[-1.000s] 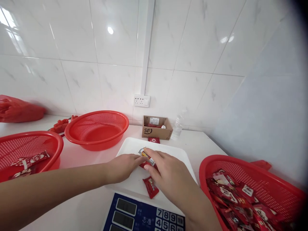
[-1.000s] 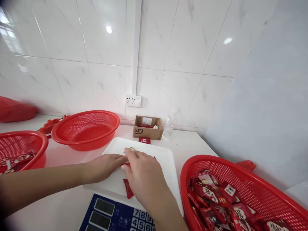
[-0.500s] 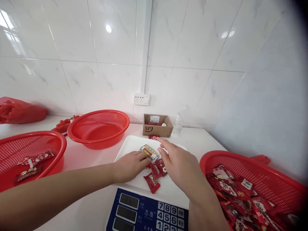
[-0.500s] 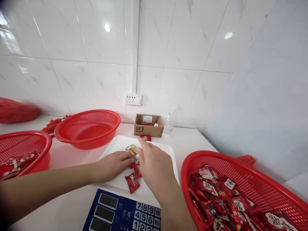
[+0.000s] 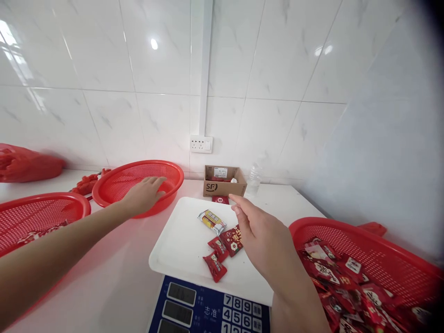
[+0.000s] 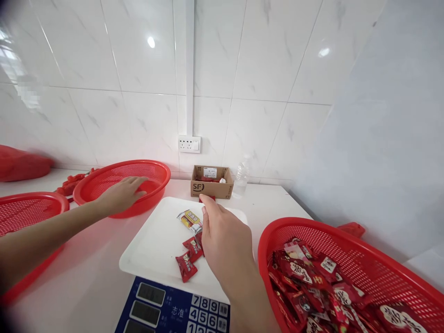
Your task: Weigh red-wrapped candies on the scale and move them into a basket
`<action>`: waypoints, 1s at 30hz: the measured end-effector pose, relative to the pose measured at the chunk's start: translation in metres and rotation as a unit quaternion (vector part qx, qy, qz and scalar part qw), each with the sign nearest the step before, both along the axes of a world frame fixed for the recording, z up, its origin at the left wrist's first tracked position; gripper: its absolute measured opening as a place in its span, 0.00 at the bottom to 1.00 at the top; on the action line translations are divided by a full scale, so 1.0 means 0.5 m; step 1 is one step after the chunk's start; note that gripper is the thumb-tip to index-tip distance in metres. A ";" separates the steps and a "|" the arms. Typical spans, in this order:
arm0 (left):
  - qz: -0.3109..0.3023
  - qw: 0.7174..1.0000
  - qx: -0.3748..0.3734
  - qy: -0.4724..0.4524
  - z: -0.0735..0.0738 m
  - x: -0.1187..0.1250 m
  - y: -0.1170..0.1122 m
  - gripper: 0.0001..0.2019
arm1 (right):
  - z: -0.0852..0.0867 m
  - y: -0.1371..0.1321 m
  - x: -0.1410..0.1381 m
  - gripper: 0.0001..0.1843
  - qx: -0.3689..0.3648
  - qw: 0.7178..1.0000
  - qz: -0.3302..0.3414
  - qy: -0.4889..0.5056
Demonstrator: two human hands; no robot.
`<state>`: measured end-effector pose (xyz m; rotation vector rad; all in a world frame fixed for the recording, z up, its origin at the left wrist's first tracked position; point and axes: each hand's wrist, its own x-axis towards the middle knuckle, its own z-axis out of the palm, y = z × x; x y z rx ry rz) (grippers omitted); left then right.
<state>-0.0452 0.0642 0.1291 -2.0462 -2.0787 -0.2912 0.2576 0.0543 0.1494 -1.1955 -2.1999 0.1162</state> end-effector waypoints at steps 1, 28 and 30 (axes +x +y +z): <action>-0.031 0.999 -0.013 0.000 -0.006 0.015 -0.001 0.20 | -0.001 0.000 0.001 0.20 -0.003 1.000 0.003 0.000; -0.013 0.994 -0.005 -0.104 0.019 0.040 0.024 0.22 | 0.007 -0.013 -0.005 0.19 -0.026 0.999 0.041 0.015; -0.072 0.990 -0.037 -0.114 0.001 0.094 0.004 0.24 | 0.008 -0.014 -0.005 0.19 -0.028 0.999 0.041 0.015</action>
